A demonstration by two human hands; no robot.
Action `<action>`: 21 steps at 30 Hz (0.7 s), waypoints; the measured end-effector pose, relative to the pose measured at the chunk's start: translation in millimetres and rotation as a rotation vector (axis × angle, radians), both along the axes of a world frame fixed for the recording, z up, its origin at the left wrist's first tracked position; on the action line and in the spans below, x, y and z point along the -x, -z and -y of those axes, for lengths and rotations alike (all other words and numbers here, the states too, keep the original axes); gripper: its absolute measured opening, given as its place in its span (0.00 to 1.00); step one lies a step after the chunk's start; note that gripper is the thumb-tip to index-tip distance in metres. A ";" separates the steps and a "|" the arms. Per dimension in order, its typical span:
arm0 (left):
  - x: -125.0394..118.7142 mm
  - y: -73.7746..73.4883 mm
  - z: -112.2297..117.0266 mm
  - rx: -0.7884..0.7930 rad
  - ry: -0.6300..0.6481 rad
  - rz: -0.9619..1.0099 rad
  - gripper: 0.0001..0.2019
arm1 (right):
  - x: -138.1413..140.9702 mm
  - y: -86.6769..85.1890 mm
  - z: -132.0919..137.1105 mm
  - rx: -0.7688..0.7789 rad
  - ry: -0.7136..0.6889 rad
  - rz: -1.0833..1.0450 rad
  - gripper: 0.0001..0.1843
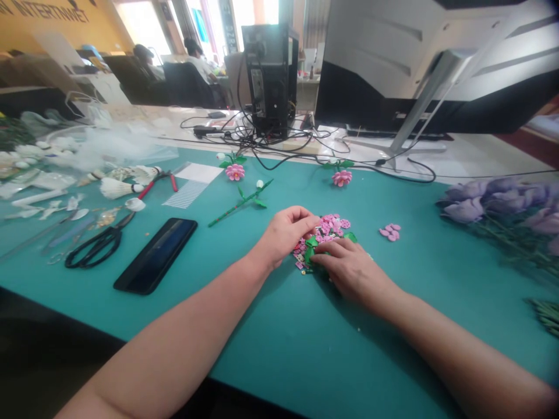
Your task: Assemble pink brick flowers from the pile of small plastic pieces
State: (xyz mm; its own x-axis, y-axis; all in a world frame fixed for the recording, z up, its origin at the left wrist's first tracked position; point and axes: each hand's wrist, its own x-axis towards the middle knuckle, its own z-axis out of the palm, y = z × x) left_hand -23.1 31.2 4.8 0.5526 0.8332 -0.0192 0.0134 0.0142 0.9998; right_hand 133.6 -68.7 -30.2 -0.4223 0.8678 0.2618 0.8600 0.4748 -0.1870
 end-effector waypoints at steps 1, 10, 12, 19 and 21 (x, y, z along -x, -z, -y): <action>0.1 0.5 -0.2 -0.004 0.006 -0.002 0.10 | -1.6 0.1 -0.1 0.009 0.015 0.015 0.16; -0.1 2.4 -1.6 -0.036 0.037 -0.047 0.10 | -10.2 -8.3 1.1 -0.028 0.219 0.100 0.09; 0.0 2.5 -1.5 -0.036 0.037 -0.046 0.10 | -8.4 -8.5 0.9 -0.042 0.182 0.078 0.10; 0.5 2.6 -1.1 -0.040 0.029 -0.031 0.11 | -3.9 -6.0 -0.8 0.006 0.025 0.064 0.10; 0.4 2.7 -1.2 -0.040 0.029 -0.033 0.11 | -4.4 -5.3 -1.4 0.004 0.046 0.056 0.11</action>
State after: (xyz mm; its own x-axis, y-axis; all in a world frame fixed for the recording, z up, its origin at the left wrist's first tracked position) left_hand -23.5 32.4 2.1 0.5762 0.8173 -0.0044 0.0459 -0.0270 0.9986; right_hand 138.0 -67.3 -24.9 -0.3962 0.8874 0.2356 0.8899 0.4344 -0.1395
